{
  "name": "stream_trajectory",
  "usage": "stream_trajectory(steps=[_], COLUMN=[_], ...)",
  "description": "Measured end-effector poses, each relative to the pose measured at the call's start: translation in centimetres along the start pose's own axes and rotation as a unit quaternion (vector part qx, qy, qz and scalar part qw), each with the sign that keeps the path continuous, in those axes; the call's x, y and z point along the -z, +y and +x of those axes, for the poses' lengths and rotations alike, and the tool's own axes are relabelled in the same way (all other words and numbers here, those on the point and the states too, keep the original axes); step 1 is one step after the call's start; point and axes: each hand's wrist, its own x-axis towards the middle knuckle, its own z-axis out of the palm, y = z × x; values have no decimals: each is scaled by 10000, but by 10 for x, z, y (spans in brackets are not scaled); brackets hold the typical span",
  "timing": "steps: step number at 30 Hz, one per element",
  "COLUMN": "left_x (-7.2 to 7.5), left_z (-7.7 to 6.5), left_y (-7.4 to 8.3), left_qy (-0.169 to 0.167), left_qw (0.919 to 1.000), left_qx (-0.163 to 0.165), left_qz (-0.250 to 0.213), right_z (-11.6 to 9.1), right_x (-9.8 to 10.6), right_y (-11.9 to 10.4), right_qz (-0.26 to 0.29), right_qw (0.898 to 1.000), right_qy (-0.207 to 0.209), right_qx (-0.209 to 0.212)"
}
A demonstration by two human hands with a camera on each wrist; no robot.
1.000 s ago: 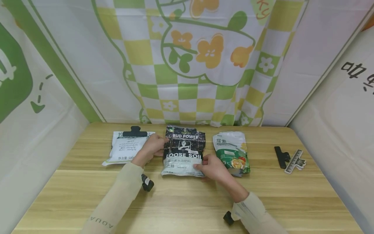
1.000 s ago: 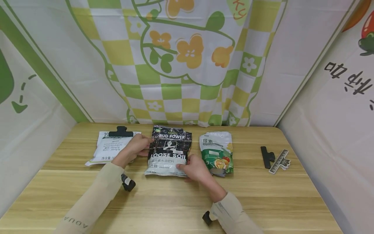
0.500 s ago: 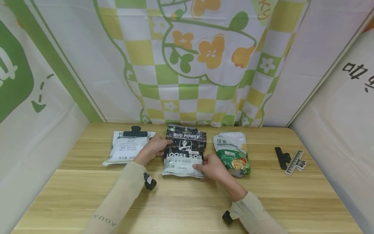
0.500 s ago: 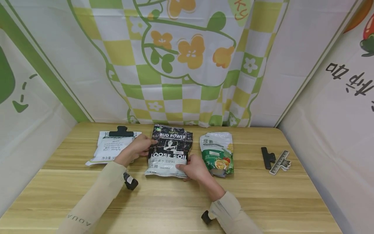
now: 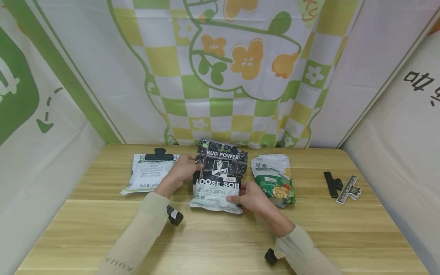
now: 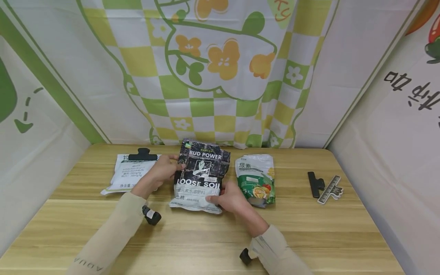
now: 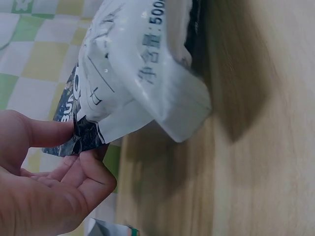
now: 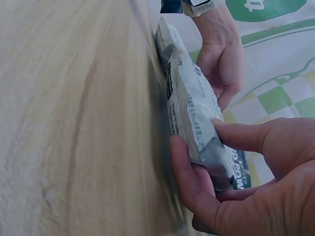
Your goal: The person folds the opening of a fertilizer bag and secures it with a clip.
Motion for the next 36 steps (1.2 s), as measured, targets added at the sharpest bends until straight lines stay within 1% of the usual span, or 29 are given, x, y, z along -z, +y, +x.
stream_trajectory(steps=[5, 10, 13, 17, 21, 25, 29, 32, 36], left_x=[4, 8, 9, 11, 13, 13, 13, 13, 15], left_z=[-10, -25, -34, -46, -58, -68, -77, -83, -92], left_y=[4, 5, 5, 6, 8, 9, 9, 7, 3], left_qy=[-12, -55, -41, -71, -221, -237, -175, -111, -94], left_qw=[9996, 9987, 9986, 9979, 9963, 9945, 9922, 9910, 9879], left_qx=[-234, -368, -448, -611, -785, -974, -1207, -1334, -1536], left_qz=[-165, -336, -286, -213, -286, -313, -250, -63, 205], right_z=[-6, -11, -14, -18, -23, -29, -33, -37, -40], right_x=[4, 7, 9, 10, 12, 15, 17, 18, 17], right_y=[-3, -3, -1, 3, 4, 4, 5, 7, 7], right_qz=[54, 71, -30, -259, -263, -290, -198, -181, -537], right_qw=[10000, 9996, 9988, 9979, 9972, 9959, 9939, 9926, 9902], right_qy=[-25, -77, -117, -37, 8, 10, -89, -104, 128], right_qx=[10, 276, 465, 597, 702, 862, 1078, 1194, 1285])
